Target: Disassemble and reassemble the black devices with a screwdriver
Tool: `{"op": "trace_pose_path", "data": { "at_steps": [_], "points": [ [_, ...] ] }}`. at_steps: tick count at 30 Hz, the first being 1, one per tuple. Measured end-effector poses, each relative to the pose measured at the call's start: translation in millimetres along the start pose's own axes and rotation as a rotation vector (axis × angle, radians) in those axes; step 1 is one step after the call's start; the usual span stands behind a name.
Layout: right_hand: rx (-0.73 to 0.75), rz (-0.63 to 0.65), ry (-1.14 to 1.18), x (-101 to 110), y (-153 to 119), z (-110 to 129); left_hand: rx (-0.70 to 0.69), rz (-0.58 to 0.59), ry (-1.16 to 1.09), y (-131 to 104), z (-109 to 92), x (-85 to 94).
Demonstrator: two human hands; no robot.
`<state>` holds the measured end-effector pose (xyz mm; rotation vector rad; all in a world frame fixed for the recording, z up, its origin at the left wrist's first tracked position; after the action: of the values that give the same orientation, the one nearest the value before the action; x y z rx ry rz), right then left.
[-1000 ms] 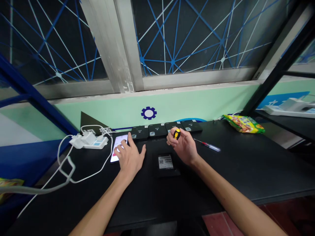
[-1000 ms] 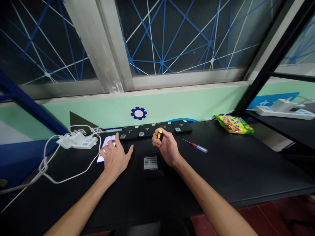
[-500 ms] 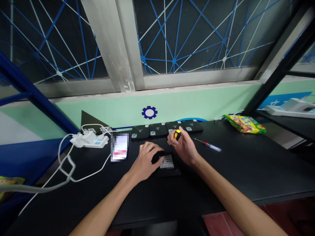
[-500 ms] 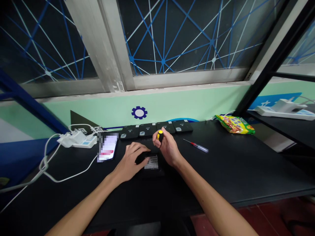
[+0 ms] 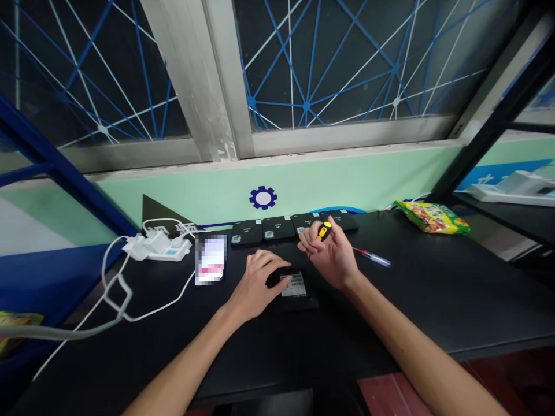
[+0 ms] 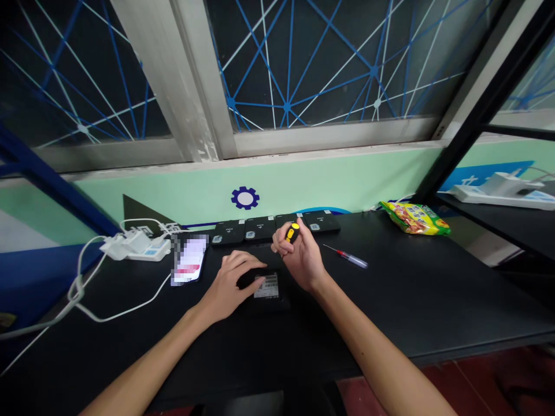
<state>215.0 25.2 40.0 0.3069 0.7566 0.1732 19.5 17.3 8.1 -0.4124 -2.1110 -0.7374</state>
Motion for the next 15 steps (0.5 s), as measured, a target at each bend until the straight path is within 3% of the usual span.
{"op": "trace_pose_path", "data": {
  "at_steps": [9,15],
  "points": [
    [-0.039,0.051,-0.102,5.1,-2.5,-13.7,0.004,0.010,-0.013,0.8,0.1,-1.3],
    [0.000,0.088,-0.025,0.7,-3.9,-14.8,-0.001,0.032,-0.012,0.7,0.7,-1.9]
  ]
}}
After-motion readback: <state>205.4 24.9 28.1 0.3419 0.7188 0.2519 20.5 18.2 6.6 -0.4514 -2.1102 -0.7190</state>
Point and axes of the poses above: each hand's wrist, its own y-axis towards the middle knuckle, its own x-axis out of the back of the hand, z = x × y, the point moved 3 cm from there along y, towards the middle knuckle, and after that the axes turned 6 degrees about x, right-handed, at the moved point
